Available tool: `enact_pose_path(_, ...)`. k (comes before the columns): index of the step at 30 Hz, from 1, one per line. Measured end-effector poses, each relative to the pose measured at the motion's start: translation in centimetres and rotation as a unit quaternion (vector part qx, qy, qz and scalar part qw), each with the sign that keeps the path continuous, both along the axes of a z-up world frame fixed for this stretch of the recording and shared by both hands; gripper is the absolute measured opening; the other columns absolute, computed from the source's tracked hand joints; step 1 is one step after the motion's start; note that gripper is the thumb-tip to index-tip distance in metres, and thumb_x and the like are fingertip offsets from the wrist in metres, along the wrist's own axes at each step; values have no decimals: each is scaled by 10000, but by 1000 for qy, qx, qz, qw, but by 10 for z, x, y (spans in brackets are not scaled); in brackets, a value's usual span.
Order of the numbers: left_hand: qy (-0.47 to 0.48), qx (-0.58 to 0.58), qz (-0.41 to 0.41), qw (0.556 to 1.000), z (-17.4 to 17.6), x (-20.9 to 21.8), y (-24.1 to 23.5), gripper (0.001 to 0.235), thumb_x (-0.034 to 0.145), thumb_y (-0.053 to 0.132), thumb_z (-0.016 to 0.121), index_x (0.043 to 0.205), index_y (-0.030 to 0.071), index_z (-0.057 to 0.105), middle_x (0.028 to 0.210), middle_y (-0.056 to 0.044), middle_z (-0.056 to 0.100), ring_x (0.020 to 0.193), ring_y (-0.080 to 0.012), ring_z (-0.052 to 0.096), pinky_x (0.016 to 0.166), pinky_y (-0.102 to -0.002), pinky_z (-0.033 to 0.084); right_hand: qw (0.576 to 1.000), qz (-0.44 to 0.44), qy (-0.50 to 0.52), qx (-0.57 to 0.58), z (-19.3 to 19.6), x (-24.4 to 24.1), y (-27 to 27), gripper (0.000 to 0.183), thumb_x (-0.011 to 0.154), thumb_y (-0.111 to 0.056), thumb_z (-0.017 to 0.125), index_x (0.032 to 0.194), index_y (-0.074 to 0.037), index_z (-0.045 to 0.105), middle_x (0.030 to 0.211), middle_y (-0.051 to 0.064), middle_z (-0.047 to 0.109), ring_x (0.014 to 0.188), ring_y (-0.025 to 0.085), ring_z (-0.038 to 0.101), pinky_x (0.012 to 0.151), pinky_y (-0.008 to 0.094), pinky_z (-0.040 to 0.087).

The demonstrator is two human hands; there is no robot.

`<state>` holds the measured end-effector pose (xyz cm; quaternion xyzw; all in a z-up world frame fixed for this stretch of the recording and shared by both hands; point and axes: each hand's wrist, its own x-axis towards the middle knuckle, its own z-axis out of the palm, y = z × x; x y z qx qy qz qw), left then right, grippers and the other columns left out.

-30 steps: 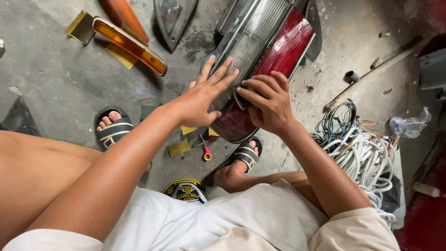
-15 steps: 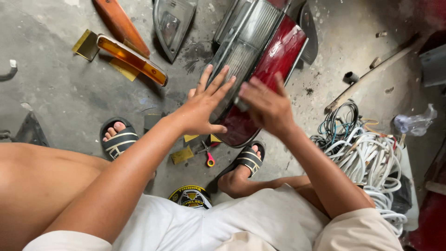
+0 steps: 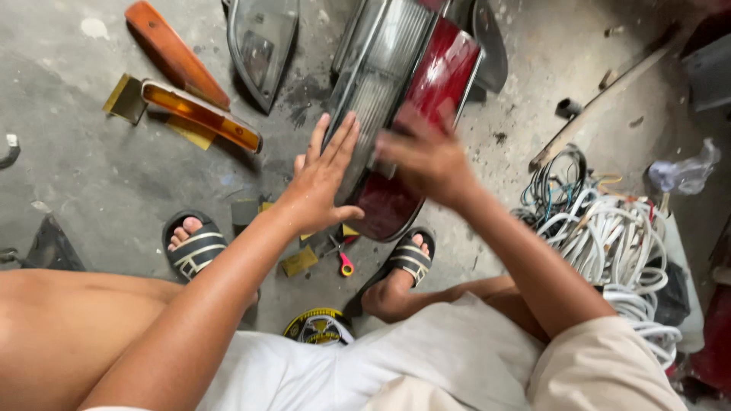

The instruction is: The person sits on the floor and sands a red car taillight assembly with a sanding block. They hold the taillight steady with one hand and rub the surface with the block in the other, occasionally flipping the taillight to work on different sections.

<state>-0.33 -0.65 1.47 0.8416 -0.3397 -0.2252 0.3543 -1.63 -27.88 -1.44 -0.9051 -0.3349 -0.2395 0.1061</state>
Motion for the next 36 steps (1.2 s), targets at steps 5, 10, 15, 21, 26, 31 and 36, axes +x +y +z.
enact_pose_path(5, -22, -1, 0, 1000, -2, 3, -2, 1389, 645, 344, 955, 1663, 120, 38, 1744, -62, -24, 1558, -445, -55, 985, -555, 386, 999, -18, 35, 16, 16, -14, 18, 341, 955, -225, 636, 1262, -311, 757, 1330, -93, 742, 1475, 237, 445, 1249, 557, -29)
enact_pose_path(10, -3, 45, -22, 999, -3, 0, -1, 1352, 780, 427, 931, 1651, 161, -68, 1723, 15, -160, 1583, -350, -176, 1090, -719, 247, 989, -59, 137, 1, 30, -18, 10, 367, 1073, -105, 713, 1424, -182, 642, 1415, 74, 706, 1485, 465, 350, 1169, 755, 40)
enact_pose_path(15, -19, 4, -1, 1000, -3, 1, -3, 1393, 626, 340, 953, 1660, 103, 51, 1743, -80, -8, 1550, -473, -47, 1017, -569, 370, 999, 2, 31, -9, 1, -11, 15, 408, 931, -214, 634, 1294, -378, 723, 1332, -151, 726, 1454, 228, 486, 1232, 619, -27)
enact_pose_path(21, -27, -5, 3, 1000, -4, 2, 0, 1398, 612, 321, 959, 1660, 111, 58, 1742, -77, 5, 1548, -476, -36, 1034, -594, 362, 996, 21, 85, -4, 18, -32, 30, 368, 961, -217, 550, 1262, -326, 732, 1349, -113, 716, 1445, 215, 505, 1235, 619, 5)
enact_pose_path(26, -23, 0, -1, 1000, -8, -2, -1, 1422, 618, 355, 967, 1666, 116, 36, 1742, -74, -25, 1549, -471, -65, 1063, -606, 338, 998, -25, 64, 8, 13, -23, 15, 468, 892, -134, 709, 1330, -300, 727, 1403, -85, 701, 1467, 289, 462, 1215, 647, 18)
enact_pose_path(31, -17, 8, -4, 1000, -9, 1, -2, 1397, 644, 369, 950, 1665, 117, 30, 1743, -64, -39, 1554, -454, -90, 1084, -597, 310, 1000, -14, 26, 5, 3, -2, 6, 396, 903, -188, 694, 1253, -362, 756, 1339, -122, 737, 1419, 222, 542, 1236, 616, -4)
enact_pose_path(36, -18, 6, -4, 1000, -7, 1, -1, 1412, 623, 350, 959, 1664, 122, 33, 1742, -64, -32, 1553, -450, -90, 1099, -604, 301, 997, 4, 76, 16, 18, -35, 31, 377, 945, -197, 575, 1264, -322, 732, 1372, -116, 701, 1429, 199, 522, 1245, 610, 55)
